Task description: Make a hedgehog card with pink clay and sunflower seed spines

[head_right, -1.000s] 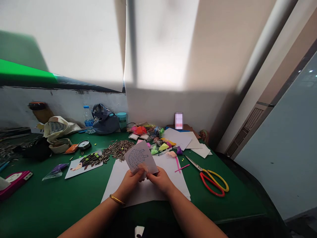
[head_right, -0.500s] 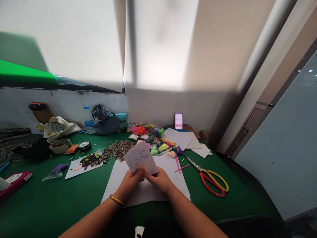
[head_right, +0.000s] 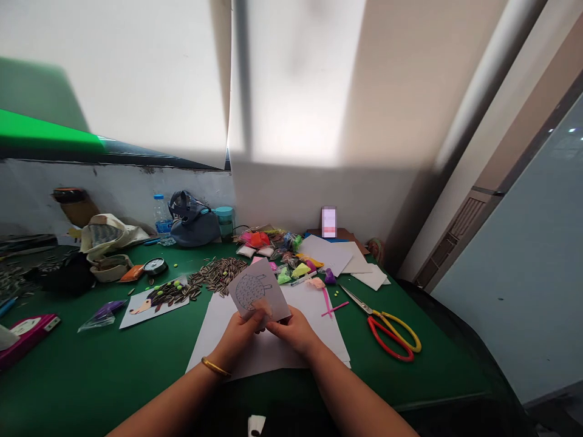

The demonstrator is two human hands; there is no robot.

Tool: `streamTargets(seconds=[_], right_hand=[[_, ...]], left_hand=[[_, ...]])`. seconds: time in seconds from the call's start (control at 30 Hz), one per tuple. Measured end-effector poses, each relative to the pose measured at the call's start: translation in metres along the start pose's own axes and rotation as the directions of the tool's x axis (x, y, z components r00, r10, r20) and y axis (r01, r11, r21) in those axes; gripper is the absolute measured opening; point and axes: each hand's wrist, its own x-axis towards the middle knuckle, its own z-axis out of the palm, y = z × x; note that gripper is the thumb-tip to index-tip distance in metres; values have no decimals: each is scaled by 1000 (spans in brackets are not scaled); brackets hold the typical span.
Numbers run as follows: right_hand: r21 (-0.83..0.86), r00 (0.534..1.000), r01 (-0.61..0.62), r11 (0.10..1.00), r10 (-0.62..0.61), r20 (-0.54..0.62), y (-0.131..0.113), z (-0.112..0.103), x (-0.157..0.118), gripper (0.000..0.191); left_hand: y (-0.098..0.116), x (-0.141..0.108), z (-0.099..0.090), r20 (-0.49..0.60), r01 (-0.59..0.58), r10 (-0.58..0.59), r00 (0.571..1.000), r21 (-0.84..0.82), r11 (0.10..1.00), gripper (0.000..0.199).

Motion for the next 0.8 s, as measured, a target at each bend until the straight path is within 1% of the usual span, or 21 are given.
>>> streamTargets(seconds=[0.13,0.27,0.47,0.67,0.8], right_hand=[[12,998,-4,1000,4,-55,0,1,-1,49],[54,994,-46,997,51,-97,-1,2,-1,54],[49,995,-36,998,40,-86,-5,2,-2,55],[72,993,-25,997,33,-113,-2,1,-2,54],[116,997,-12,993,21,-77,3,-2,-1,50]], left_hand=[[0,-1,1,21,12,-12,1000,6,1000,52],[-1,-2,3,46,9,-8,999,-6,1000,56],[1,-2,2,26,24,-24,999,-1,1000,57],[1,-3,4,37,13,-12,999,-15,1000,58],[3,-2,3,18,11,-10,1000,-3,1000,58]])
